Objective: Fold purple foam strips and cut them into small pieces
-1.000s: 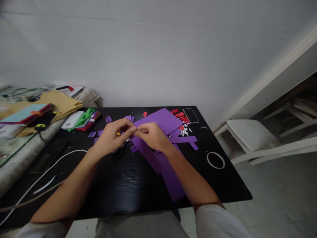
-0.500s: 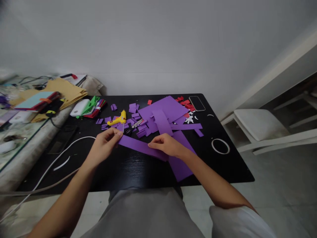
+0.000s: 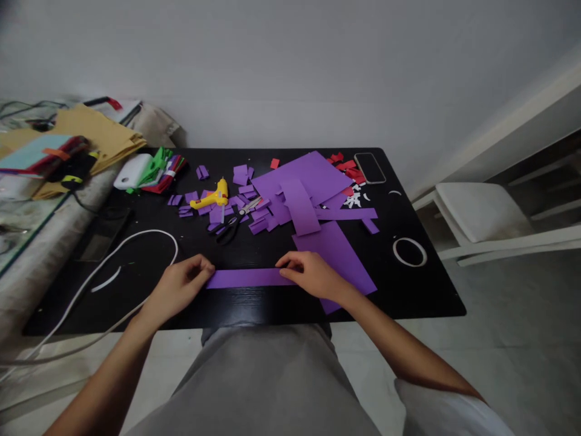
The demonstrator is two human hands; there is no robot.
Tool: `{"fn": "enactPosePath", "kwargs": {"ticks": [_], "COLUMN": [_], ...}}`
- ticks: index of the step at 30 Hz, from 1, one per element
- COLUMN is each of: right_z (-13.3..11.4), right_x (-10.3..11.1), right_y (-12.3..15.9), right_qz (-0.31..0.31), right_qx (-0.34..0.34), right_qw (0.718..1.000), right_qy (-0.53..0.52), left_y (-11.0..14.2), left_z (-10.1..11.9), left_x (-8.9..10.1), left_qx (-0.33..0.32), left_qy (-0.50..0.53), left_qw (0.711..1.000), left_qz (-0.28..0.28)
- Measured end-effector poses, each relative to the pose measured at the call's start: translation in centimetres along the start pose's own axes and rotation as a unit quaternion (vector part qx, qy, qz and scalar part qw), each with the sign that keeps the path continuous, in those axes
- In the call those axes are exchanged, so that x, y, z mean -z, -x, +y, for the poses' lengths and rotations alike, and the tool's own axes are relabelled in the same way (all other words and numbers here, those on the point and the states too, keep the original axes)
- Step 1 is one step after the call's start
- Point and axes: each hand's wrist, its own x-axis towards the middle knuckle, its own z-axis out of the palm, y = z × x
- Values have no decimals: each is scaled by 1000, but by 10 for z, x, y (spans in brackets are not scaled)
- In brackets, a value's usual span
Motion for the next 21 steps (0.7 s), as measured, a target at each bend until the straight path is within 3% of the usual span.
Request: {"fn": "enactPosePath", "kwargs": {"ticks": [2,4,6,9,12,14,18,21], "right_z": [4,8,10,13,16,19,27,34], "right_x": [-17,-36,-56,-77,-87,-89,-90,-91], "right_y": [12,24,34,43,46,49,57,63], "right_qz": [17,126,173,131,111,113,137,151], "right_qx": [39,105,165,260,284,289,319,343], "right_qw": [996,975,951,936,930,927,911,901], "right_qy": [72,151,195,199,205,212,222,219], "left_y": [16,30,39,43,44,51,69,77], "left_z": [-4,-9,-13,-16,-12,-8,-5,-15], "left_x": [-7,-12,-16,-19,-26,-39,-72,-87], "left_qx": [-7,-5,-5,-15,-51,-106,-307,-359], "left_qy": [-31,-42,-53,-87,-131,-158,-144,-140], "left_qw": [999,999,998,996,989,975,938,921], "left_qz": [-16,-23,-23,-20,44,117,71,62]}}
